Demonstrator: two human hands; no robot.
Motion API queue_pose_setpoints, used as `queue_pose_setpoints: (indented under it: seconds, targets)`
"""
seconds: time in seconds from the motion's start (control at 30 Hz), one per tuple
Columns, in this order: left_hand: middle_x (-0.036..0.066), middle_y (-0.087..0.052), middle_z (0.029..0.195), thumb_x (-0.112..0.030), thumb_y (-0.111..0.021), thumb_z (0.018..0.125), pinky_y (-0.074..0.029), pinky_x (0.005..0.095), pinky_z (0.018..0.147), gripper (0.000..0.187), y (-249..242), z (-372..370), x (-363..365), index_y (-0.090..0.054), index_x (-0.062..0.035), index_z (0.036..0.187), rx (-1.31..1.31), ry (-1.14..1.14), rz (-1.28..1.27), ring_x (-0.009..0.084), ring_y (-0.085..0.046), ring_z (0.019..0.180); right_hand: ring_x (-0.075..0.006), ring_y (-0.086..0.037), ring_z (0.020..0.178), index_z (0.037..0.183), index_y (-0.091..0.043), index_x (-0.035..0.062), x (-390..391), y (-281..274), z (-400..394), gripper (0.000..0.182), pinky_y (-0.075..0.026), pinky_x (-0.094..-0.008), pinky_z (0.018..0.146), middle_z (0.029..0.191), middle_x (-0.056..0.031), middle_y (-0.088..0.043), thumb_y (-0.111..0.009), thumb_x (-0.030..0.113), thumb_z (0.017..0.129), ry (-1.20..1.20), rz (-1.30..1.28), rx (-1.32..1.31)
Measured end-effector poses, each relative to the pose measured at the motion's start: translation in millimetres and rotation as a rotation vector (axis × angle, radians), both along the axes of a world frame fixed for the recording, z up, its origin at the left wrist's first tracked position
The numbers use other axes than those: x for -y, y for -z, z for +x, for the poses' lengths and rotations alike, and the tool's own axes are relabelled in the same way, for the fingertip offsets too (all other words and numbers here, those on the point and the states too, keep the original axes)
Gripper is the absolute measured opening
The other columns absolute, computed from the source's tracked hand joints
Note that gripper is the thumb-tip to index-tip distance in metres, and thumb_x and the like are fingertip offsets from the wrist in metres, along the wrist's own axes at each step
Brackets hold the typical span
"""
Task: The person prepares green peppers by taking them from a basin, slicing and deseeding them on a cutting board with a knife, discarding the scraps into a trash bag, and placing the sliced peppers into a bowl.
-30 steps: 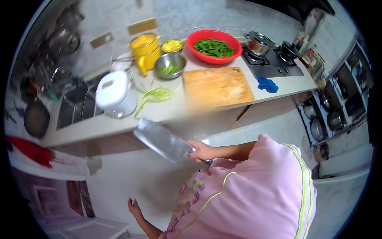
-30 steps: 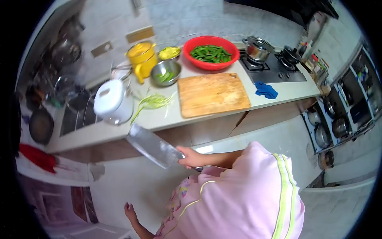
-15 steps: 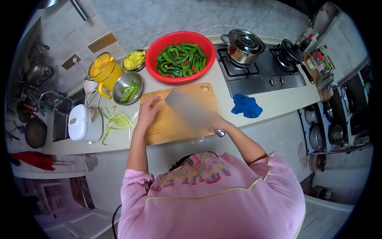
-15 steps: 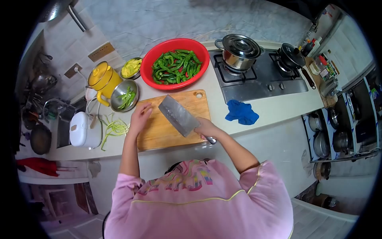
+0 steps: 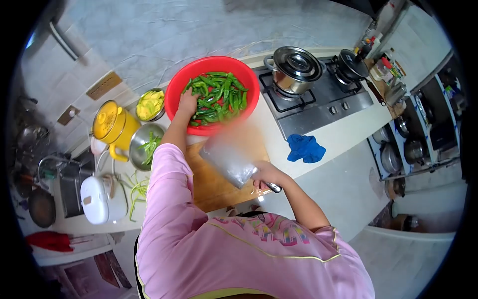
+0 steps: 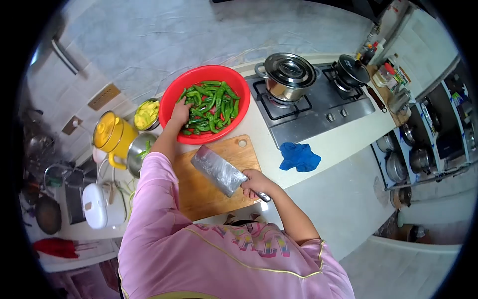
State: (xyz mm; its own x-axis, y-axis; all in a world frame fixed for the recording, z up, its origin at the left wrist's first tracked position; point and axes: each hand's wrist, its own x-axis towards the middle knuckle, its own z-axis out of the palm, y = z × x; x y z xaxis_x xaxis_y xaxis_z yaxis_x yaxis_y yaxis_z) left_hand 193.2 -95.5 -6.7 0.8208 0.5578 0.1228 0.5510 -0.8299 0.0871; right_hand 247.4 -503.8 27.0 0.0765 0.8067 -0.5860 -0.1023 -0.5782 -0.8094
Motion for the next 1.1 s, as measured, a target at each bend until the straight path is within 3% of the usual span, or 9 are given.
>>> queue_pose_setpoints:
  seconds: [0.13, 0.27, 0.4, 0.47, 0.53, 0.67, 0.7, 0.97, 1.1]
  targets:
    - [0.014, -0.051, 0.117, -0.024, -0.051, 0.085, -0.039, 0.0448, 0.092, 0.027, 6, 27, 30, -0.064, -0.0127, 0.105, -0.231, 0.251, 0.059, 0.0315, -0.043, 0.115, -0.0147, -0.056, 0.042, 0.096, -0.055, 0.0005, 0, 1, 0, 0.019, -0.045, -0.0262, 0.037, 0.063, -0.0105, -0.060, -0.056, 0.008, 0.079, 0.004, -0.009, -0.013]
    - [0.011, -0.052, 0.118, -0.027, -0.054, 0.082, -0.039, 0.0453, 0.086, 0.027, -4, 21, 15, -0.067, -0.0100, 0.098, -0.354, 0.144, 0.264, 0.0266, -0.041, 0.117, -0.0152, -0.056, 0.042, 0.096, -0.055, -0.0011, -1, 2, -2, 0.020, -0.046, -0.0269, 0.037, 0.063, -0.0112, -0.060, -0.055, 0.007, 0.078, 0.017, -0.015, -0.011]
    - [0.017, -0.049, 0.124, -0.020, -0.044, 0.088, -0.043, 0.0484, 0.090, 0.030, 18, 32, 23, -0.059, -0.0055, 0.109, -0.303, 0.192, -0.156, 0.0359, -0.050, 0.114, -0.0153, -0.056, 0.042, 0.096, -0.054, -0.0012, -1, -8, -5, 0.020, -0.045, -0.0268, 0.037, 0.063, -0.0109, -0.060, -0.055, 0.007, 0.078, 0.059, -0.035, -0.010]
    - [0.021, -0.060, 0.110, -0.017, -0.045, 0.088, -0.049, 0.0437, 0.082, 0.028, 6, 29, 11, -0.056, -0.0040, 0.110, -0.399, 0.231, -0.140, 0.0365, -0.061, 0.096, -0.0154, -0.056, 0.042, 0.094, -0.054, -0.0008, 0, -6, -5, 0.018, -0.045, -0.0269, 0.037, 0.063, -0.0108, -0.060, -0.055, 0.007, 0.078, 0.061, -0.024, -0.007]
    - [0.022, -0.061, 0.106, -0.016, -0.056, 0.084, -0.049, 0.0445, 0.079, 0.028, -17, 22, 12, -0.056, -0.0042, 0.109, -0.278, 0.092, -0.218, 0.0375, -0.061, 0.091, -0.0153, -0.056, 0.042, 0.095, -0.054, -0.0007, 2, 2, -4, 0.019, -0.045, -0.0270, 0.037, 0.063, -0.0108, -0.060, -0.055, 0.007, 0.078, 0.044, -0.028, -0.001]
    - [0.008, -0.065, 0.095, -0.016, -0.065, 0.083, -0.049, 0.0359, 0.070, 0.023, -19, 5, 19, -0.059, -0.0073, 0.103, 0.700, -0.190, -1.079, 0.0226, -0.063, 0.083, -0.0154, -0.057, 0.044, 0.098, -0.054, -0.0013, 5, 1, -2, 0.021, -0.046, -0.0275, 0.038, 0.063, -0.0103, -0.059, -0.054, 0.008, 0.079, 0.011, 0.009, 0.018]
    - [0.001, -0.063, 0.091, -0.016, -0.065, 0.084, -0.047, 0.0299, 0.068, 0.020, -31, 2, 24, -0.059, -0.0079, 0.102, 0.705, -0.376, -1.106, 0.0140, -0.059, 0.083, -0.0160, -0.057, 0.044, 0.097, -0.054, -0.0010, 5, -3, 0, 0.020, -0.047, -0.0277, 0.039, 0.064, -0.0102, -0.059, -0.054, 0.009, 0.079, 0.000, 0.006, -0.004]
    - [0.001, -0.062, 0.085, -0.018, -0.069, 0.082, -0.044, 0.0151, 0.053, 0.020, -61, -21, 36, -0.060, -0.0102, 0.099, 0.980, -0.358, -1.364, 0.0095, -0.058, 0.069, -0.0183, -0.057, 0.045, 0.098, -0.053, -0.0021, 7, 9, 5, 0.021, -0.046, -0.0295, 0.039, 0.064, -0.0117, -0.060, -0.053, 0.009, 0.081, -0.075, 0.081, -0.022]
    - [0.000, -0.059, 0.073, -0.010, -0.074, 0.076, -0.051, 0.0185, 0.051, 0.025, -66, -18, 67, -0.051, -0.0059, 0.086, 0.939, -0.481, -1.177, 0.0082, -0.060, 0.066, -0.0183, -0.057, 0.045, 0.099, -0.053, -0.0018, 11, 14, 5, 0.021, -0.046, -0.0297, 0.039, 0.064, -0.0124, -0.060, -0.053, 0.008, 0.081, -0.062, 0.094, -0.052]
